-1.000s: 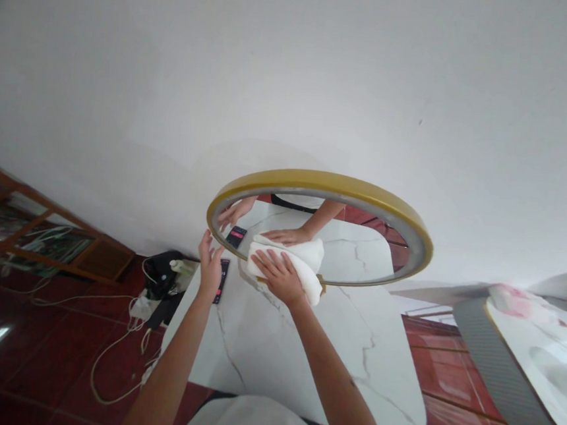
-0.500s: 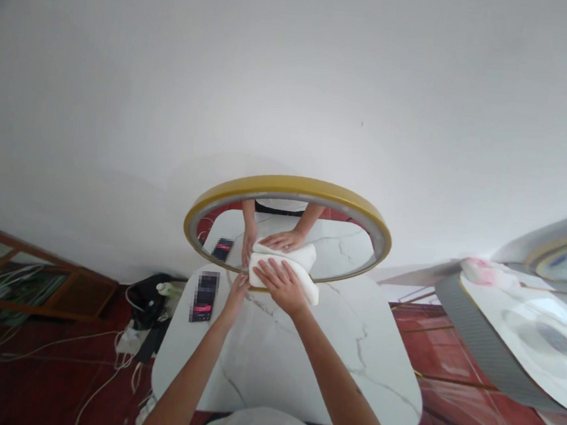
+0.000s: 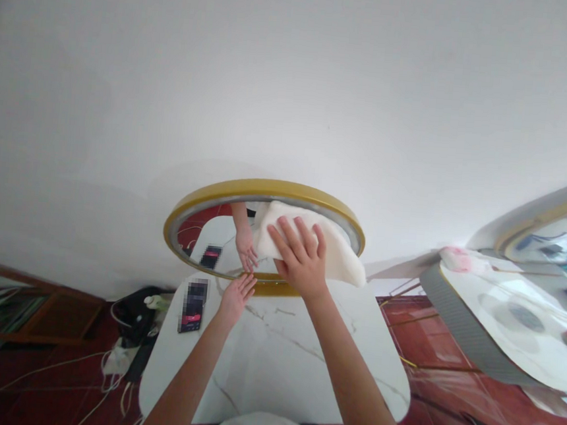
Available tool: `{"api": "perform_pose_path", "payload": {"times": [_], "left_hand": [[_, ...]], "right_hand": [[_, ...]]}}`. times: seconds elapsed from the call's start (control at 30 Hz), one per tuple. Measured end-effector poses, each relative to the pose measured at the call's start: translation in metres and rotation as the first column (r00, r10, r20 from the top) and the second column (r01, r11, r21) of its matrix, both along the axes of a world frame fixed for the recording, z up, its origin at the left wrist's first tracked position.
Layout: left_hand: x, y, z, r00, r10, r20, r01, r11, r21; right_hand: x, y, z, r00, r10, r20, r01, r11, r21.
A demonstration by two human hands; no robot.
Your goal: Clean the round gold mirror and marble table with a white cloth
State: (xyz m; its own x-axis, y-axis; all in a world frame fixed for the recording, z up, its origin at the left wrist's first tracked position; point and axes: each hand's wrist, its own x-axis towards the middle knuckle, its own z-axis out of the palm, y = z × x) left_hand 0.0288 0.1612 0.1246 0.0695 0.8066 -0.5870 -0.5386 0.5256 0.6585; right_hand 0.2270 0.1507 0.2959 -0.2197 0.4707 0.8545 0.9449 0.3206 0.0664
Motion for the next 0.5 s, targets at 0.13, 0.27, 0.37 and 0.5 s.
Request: {"api": "perform_pose_path", "payload": {"times": [0.13, 0.27, 0.37, 0.5], "left_hand": [[0.001, -0.006, 0.008, 0.983, -0.077, -0.164, 0.083, 0.996, 0.027], [0.0, -0.02, 0.043, 0.781, 0.025, -0.625, 0.257, 0.898, 0.357], [-0.003, -0.026, 0.089, 0.475, 0.383, -0.792, 0.537, 0.587, 0.606], [0.001, -0.019, 0.132, 0.19, 0.666, -0.722, 0.79, 0.332, 0.515]], "right_hand": [[-0.002, -0.001, -0.038, 0.987, 0.06, 0.15, -0.041, 0.991, -0.13], [-0.002, -0.005, -0.098, 0.981, 0.057, 0.184, -0.018, 0.978, -0.206], [-0.003, -0.01, -0.116, 0.981, 0.068, 0.183, -0.027, 0.976, -0.216], [-0.005, -0.014, -0.098, 0.997, 0.055, 0.057, -0.044, 0.986, -0.163]]}}
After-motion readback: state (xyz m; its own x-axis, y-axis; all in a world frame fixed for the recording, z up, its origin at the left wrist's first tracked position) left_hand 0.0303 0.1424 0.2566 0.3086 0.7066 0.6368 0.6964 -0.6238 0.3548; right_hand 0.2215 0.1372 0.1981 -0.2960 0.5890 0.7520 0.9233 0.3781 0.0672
